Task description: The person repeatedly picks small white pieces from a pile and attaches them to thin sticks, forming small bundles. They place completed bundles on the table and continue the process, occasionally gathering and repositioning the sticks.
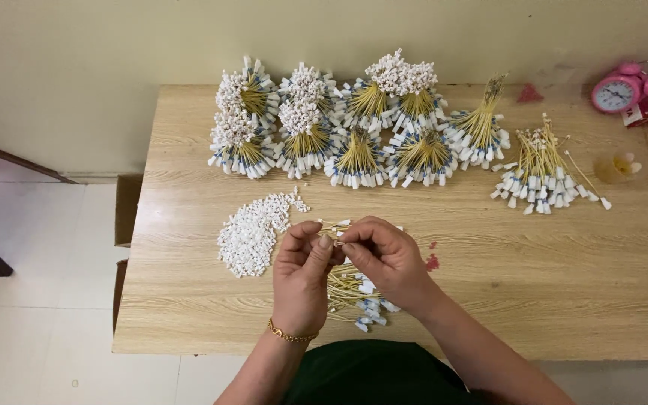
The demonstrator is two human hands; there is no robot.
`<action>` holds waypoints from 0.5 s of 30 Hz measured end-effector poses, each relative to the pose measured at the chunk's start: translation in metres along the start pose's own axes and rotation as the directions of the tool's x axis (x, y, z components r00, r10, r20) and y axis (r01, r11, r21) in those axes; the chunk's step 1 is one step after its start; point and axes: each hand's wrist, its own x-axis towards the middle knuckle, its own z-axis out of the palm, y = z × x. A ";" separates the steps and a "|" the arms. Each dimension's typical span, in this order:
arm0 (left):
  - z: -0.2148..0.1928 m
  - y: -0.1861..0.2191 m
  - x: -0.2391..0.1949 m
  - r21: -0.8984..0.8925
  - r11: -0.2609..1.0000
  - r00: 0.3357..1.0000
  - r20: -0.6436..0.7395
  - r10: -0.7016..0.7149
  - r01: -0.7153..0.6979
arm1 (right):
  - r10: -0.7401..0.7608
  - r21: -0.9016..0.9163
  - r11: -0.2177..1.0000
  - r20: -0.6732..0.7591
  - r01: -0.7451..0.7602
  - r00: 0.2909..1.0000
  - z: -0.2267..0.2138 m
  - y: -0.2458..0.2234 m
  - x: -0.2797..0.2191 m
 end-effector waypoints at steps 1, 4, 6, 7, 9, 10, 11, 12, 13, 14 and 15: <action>0.000 0.001 0.000 0.000 1.000 1.000 -0.002 0.000 0.000 | 0.001 0.000 1.000 0.001 -0.001 1.000 0.001 -0.003 0.001; 0.000 0.002 0.000 0.000 1.000 1.000 -0.014 -0.004 0.004 | -0.003 -0.032 0.999 -0.011 0.002 1.000 0.002 -0.009 0.004; -0.002 0.000 0.001 0.029 1.000 1.000 -0.013 -0.003 0.003 | -0.007 -0.073 0.997 -0.010 0.006 1.000 0.002 -0.010 0.005; -0.003 0.000 0.001 0.028 1.000 1.000 -0.013 -0.004 0.004 | -0.006 -0.074 0.997 -0.010 0.005 1.000 0.001 -0.009 0.005; -0.005 -0.001 0.001 0.061 0.998 1.000 -0.002 0.018 -0.018 | -0.025 -0.167 0.986 0.012 0.027 1.000 -0.001 -0.009 0.005; -0.002 0.004 -0.002 0.062 0.998 1.000 -0.002 0.017 -0.017 | -0.025 -0.167 0.986 0.011 0.026 1.000 -0.002 -0.012 0.005; 0.000 0.009 -0.005 0.100 0.993 0.998 0.034 0.058 -0.062 | -0.062 -0.253 0.964 0.072 0.079 0.995 -0.003 -0.015 0.004; 0.003 0.014 -0.008 0.137 0.985 0.993 0.071 0.098 -0.107 | -0.094 -0.334 0.933 0.135 0.134 0.986 -0.004 -0.019 0.003; 0.005 0.017 -0.009 0.137 0.985 0.993 0.073 0.096 -0.106 | -0.094 -0.334 0.933 0.133 0.134 0.987 -0.004 -0.017 0.003; 0.006 0.019 -0.011 0.198 0.969 0.986 0.099 0.134 -0.151 | -0.132 -0.362 0.916 0.137 0.174 0.982 -0.005 -0.016 0.002; 0.007 0.022 -0.013 0.256 0.946 0.977 0.127 0.169 -0.197 | -0.169 -0.388 0.897 0.142 0.212 0.975 -0.005 -0.015 0.002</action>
